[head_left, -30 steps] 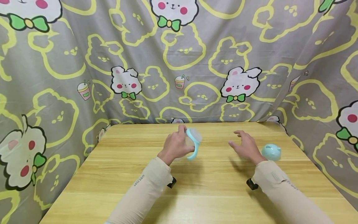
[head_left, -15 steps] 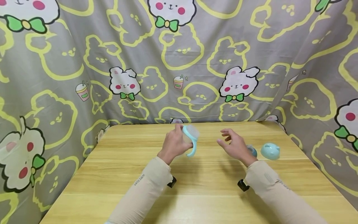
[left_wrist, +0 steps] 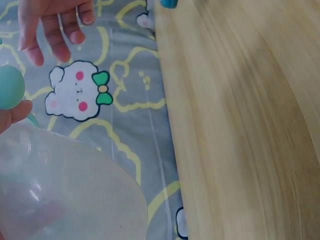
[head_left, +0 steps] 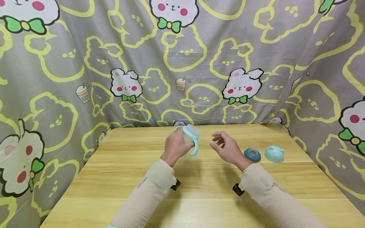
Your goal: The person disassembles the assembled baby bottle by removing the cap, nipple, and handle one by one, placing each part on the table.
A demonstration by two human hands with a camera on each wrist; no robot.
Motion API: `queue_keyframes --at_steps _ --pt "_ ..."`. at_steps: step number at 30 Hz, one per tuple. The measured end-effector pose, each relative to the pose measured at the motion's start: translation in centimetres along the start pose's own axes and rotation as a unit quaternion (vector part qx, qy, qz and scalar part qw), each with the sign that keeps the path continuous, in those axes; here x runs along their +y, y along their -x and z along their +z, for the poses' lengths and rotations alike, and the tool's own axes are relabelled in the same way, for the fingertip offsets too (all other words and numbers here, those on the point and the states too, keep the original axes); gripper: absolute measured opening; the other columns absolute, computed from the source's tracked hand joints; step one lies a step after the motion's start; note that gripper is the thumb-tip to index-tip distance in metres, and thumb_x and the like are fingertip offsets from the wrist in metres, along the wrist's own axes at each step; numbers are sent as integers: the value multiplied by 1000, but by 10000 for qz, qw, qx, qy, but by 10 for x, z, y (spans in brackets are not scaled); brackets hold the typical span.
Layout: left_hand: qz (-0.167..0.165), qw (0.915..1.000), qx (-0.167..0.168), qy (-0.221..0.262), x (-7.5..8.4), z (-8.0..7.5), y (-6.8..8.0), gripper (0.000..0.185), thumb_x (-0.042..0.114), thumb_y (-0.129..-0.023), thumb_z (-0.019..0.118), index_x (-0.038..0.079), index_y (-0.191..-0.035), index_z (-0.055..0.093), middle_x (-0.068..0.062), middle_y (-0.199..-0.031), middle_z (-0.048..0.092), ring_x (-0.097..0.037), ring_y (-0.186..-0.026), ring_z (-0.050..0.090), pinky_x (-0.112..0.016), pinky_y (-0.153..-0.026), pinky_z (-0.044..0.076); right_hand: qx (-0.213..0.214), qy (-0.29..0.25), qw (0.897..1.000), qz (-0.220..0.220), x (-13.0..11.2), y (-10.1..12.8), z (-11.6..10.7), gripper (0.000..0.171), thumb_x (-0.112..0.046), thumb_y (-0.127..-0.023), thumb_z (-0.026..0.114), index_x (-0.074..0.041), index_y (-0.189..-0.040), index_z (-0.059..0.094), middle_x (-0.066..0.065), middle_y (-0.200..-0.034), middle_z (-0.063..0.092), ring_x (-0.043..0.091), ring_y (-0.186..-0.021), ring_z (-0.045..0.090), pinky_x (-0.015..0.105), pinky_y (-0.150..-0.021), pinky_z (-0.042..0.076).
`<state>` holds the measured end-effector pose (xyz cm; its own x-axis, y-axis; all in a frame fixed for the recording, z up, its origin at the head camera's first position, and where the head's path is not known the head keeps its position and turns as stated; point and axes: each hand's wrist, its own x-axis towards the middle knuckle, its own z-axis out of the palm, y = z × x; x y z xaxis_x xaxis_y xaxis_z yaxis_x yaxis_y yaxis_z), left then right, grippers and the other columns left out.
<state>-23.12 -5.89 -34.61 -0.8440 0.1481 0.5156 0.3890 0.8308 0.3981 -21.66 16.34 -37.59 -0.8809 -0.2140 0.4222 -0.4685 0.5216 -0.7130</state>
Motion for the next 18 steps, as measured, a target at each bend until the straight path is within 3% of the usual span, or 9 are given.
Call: queue_keyframes --at_steps 9,18 --pt "-107 9996 -115 241 0 1 -2 56 35 -74 80 -1 -112 58 -9 -89 62 -25 -74 59 -36 -63 49 -93 -179 9988 -446 -16 -3 15 22 -18 -94 64 -4 -109 58 4 -94 66 17 -82 61 34 -71 49" --pt "-204 9989 372 198 0 4 -4 60 37 -70 84 -2 -109 59 -12 -87 63 -27 -72 61 -38 -61 50 -329 -349 9980 -419 -29 -3 29 19 -20 -93 66 -5 -102 59 -2 -84 65 13 -74 60 30 -65 46"
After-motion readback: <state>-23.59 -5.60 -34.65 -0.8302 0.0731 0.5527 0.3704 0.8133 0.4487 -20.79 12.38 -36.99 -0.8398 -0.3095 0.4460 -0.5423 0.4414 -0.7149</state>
